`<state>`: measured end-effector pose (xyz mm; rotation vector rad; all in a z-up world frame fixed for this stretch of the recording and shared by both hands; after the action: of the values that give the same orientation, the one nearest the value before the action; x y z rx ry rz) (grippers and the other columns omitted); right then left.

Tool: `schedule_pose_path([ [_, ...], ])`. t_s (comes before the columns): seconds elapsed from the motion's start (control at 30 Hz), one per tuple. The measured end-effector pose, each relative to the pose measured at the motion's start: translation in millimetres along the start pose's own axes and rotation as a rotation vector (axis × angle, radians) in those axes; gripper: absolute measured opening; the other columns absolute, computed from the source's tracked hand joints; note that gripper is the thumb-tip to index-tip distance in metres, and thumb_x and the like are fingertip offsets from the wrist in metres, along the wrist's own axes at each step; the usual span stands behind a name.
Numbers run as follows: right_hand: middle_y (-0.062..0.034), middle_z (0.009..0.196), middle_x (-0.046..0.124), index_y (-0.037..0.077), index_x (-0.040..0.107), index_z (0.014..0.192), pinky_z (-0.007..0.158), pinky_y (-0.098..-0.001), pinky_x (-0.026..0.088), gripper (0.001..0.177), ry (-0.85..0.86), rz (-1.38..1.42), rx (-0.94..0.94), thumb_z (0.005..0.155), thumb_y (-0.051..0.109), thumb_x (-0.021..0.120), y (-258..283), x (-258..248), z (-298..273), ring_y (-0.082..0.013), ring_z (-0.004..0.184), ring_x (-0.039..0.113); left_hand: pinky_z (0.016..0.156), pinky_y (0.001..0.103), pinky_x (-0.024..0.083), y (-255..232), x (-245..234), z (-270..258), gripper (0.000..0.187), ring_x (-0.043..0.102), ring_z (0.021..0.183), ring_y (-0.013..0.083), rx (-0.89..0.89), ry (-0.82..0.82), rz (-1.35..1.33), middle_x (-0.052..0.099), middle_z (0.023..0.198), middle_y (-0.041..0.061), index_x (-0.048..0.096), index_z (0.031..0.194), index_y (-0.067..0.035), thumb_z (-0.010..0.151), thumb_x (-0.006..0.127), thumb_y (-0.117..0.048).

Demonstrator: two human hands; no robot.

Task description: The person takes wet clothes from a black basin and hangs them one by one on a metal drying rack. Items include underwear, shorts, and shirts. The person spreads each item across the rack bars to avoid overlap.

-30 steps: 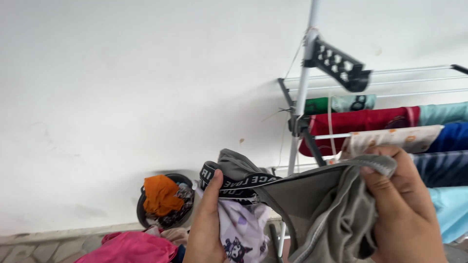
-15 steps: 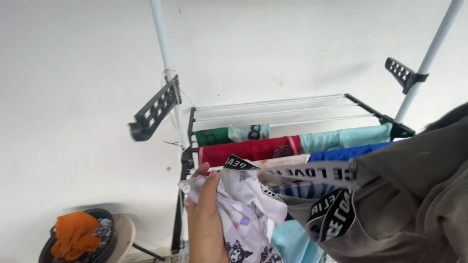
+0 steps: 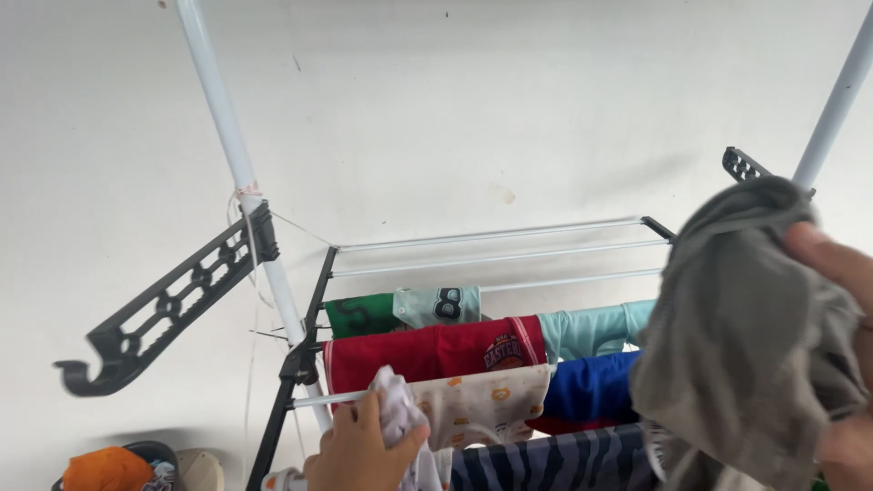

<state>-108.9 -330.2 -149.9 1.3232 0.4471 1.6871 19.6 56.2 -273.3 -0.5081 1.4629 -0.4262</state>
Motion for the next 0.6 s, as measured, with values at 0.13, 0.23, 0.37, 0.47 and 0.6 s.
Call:
schedule_pose_path([
  [0.13,-0.0011,0.077,0.049,0.001,0.050,0.104,0.045,-0.0170,0.047,0.022,-0.200,-0.129,0.030,0.087,0.014,0.054,-38,81,13,-0.0059,0.052,0.049,0.101,0.049,0.027,-6,4,17,0.076,0.027,0.132,0.0274,-0.234,0.398,0.532,0.029,0.139,0.005,0.030,0.133,-0.037,0.073,0.043,-0.081],
  [0.23,-0.0037,0.083,0.047,-0.001,0.054,0.114,0.045,-0.0178,0.041,0.032,-0.400,-0.252,0.092,0.086,0.013,0.051,-46,76,23,-0.0048,0.054,0.043,0.099,0.055,0.031,-54,-31,-3,0.066,0.033,0.127,0.0264,0.081,0.267,0.372,0.034,0.134,0.005,0.038,0.126,-0.030,0.075,0.054,-0.068],
  [0.37,-0.0194,0.071,0.059,0.000,0.038,0.140,0.015,-0.0144,0.034,0.064,-0.145,-0.294,0.139,0.079,0.013,0.054,-56,77,53,-0.0075,0.024,0.044,0.098,0.053,0.030,-150,-66,-50,0.075,0.039,0.129,0.0296,0.674,0.257,-0.348,0.045,0.136,0.015,0.041,0.128,-0.006,0.076,0.052,-0.058],
  [0.47,-0.0270,0.100,0.060,-0.005,0.044,0.131,0.041,-0.0198,0.047,0.060,0.041,-0.288,0.176,0.074,0.010,0.057,-57,96,61,-0.0165,0.069,0.063,0.072,0.031,0.053,-201,-64,-57,0.064,0.069,0.087,0.0230,0.760,0.375,-0.522,0.065,0.100,0.015,0.045,0.119,-0.004,0.073,0.053,-0.046],
  [0.6,-0.0331,0.097,0.051,0.008,0.003,0.138,0.069,-0.0459,0.053,0.086,0.225,-0.336,0.159,0.071,-0.004,0.054,-50,91,82,-0.0357,0.083,0.062,0.053,0.025,0.043,-218,-49,-35,0.017,0.061,0.060,0.0122,0.511,0.143,-0.513,0.067,0.073,0.005,0.057,0.093,-0.011,0.080,0.058,-0.023],
])
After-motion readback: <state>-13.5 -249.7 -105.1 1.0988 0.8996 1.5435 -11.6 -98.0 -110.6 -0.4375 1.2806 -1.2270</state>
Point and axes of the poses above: each hand's wrist, its own z-axis towards the middle knuckle, its own x-axis out of the palm, y = z × x, the point moved 4 cm from there along z, towards the middle knuckle
